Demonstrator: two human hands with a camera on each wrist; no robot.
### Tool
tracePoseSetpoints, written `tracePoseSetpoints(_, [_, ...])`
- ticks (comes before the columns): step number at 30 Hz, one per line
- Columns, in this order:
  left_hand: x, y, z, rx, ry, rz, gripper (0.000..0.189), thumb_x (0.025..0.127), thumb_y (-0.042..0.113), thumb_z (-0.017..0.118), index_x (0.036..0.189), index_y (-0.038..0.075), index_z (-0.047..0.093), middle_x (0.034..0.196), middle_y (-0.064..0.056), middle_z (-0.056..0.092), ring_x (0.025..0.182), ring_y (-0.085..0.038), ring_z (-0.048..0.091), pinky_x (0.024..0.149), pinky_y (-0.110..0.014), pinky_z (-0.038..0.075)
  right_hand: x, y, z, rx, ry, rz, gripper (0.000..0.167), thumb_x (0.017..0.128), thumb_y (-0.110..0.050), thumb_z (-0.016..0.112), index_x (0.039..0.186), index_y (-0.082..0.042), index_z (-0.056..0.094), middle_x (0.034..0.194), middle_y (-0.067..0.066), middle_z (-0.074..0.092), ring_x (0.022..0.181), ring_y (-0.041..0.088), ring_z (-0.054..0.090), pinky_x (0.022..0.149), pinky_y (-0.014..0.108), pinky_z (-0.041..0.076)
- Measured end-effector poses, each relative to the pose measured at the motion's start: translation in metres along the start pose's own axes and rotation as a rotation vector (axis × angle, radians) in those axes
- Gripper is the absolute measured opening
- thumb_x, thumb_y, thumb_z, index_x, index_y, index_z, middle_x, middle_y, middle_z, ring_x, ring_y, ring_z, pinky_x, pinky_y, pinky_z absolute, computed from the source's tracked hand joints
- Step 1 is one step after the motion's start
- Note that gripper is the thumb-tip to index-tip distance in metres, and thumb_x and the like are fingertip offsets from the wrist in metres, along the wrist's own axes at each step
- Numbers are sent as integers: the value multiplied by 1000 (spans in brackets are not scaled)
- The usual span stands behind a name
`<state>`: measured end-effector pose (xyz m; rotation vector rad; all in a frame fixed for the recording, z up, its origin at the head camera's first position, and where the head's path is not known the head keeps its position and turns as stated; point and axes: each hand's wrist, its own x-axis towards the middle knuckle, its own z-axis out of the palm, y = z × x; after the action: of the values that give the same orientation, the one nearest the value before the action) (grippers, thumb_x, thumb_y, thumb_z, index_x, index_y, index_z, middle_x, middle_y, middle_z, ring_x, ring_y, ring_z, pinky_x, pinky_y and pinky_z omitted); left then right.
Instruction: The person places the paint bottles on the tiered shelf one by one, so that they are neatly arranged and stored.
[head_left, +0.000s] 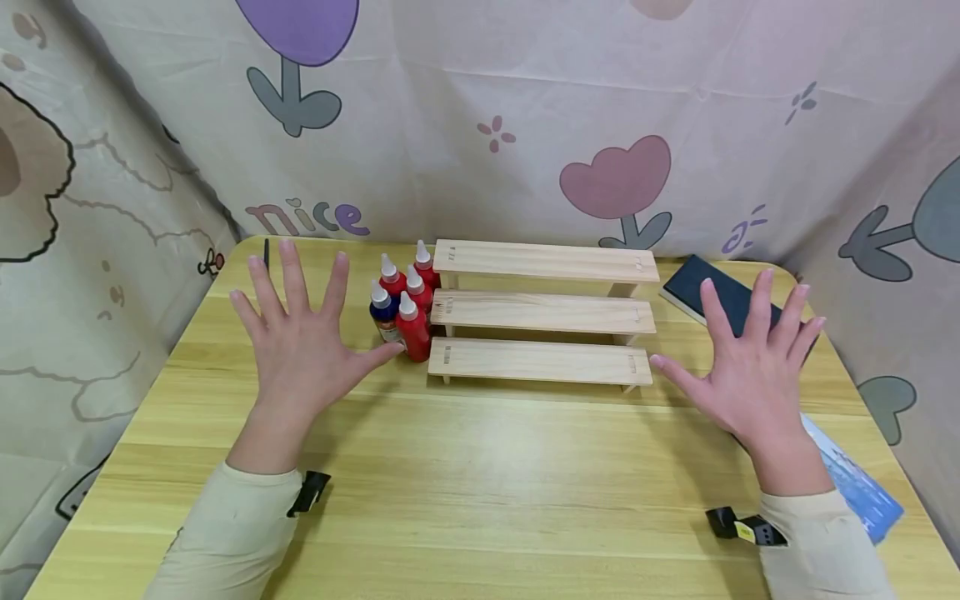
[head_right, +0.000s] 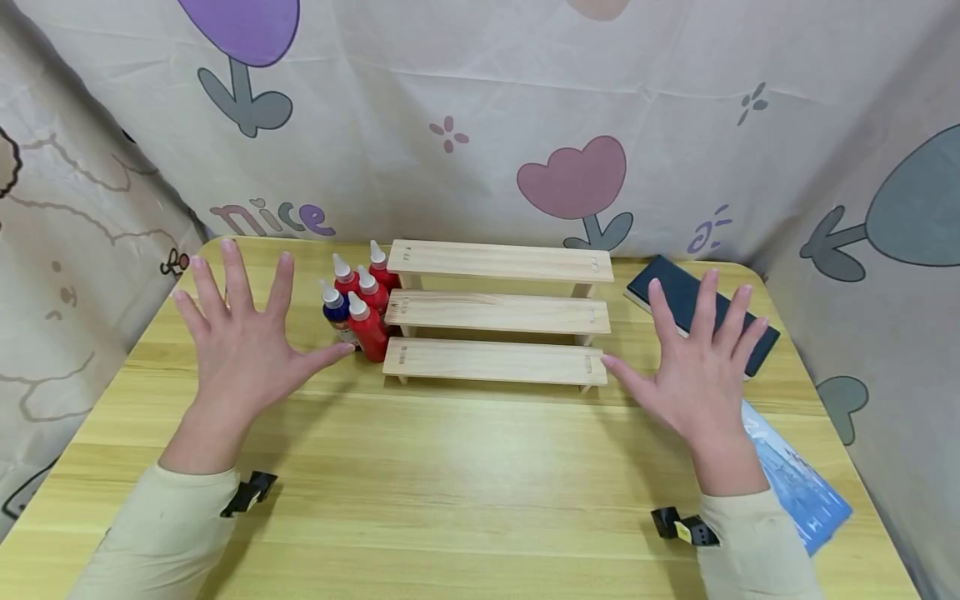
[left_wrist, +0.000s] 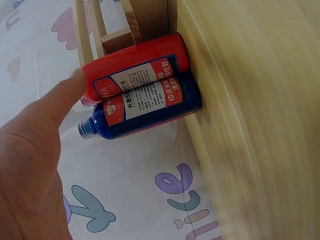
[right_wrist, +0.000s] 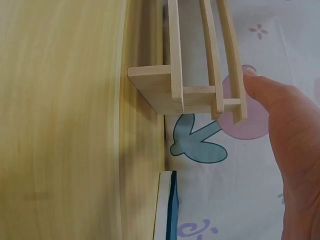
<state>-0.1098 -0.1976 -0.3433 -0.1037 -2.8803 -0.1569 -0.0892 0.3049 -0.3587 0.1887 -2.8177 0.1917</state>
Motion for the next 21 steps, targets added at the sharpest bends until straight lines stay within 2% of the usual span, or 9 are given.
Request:
tracePoseSetpoints(4, [0,-1,0,-18,-9,-3,131,65,82,70,161,29,-2,155,-9,-40,137,-40,-38,102,-67,-23,0,2,1,31,15,-13,111,77,-72,66,161,-33,6,162,10,-26,141,42,-30,103,69,-20])
tracePoseSetpoints(7, [1,-3,0,-60,-16,-15,135,64,71,81,161,26,0,155,-9,-39,138,-39,-38,102,-68,-23,0,3,4,137,66,-37,104,83,-67,64,162,-29,9,164,12,-18,144,42,-24,107,68,-14])
tracePoseSetpoints(11, [2,-6,3,-163,-38,-46,137,64,50,92,162,18,2,158,-12,-33,140,-41,-33,104,-67,-21,0,0,12,396,152,-83,99,85,-44,73,162,-22,15,166,10,1,149,35,-6,115,62,-2])
tracePoseSetpoints(15, [3,-7,6,-271,-66,-62,131,69,38,93,161,12,2,162,-21,-18,144,-47,-21,108,-66,-15,0,-7,19,667,145,-25,98,83,-14,80,161,-25,21,164,2,20,148,25,18,118,47,16])
tracePoseSetpoints(18, [3,-8,7,-376,-93,-73,125,75,33,90,161,12,2,163,-23,-9,146,-47,-11,112,-67,-1,0,-15,23,889,119,47,95,84,2,77,159,-25,26,160,2,30,144,22,31,113,34,31])
tracePoseSetpoints(21, [5,-9,11,-507,-121,-49,117,81,25,86,161,12,3,165,-19,0,148,-43,1,112,-66,15,0,-21,28,1166,119,84,84,86,14,69,156,-17,33,155,9,39,139,23,39,107,28,39])
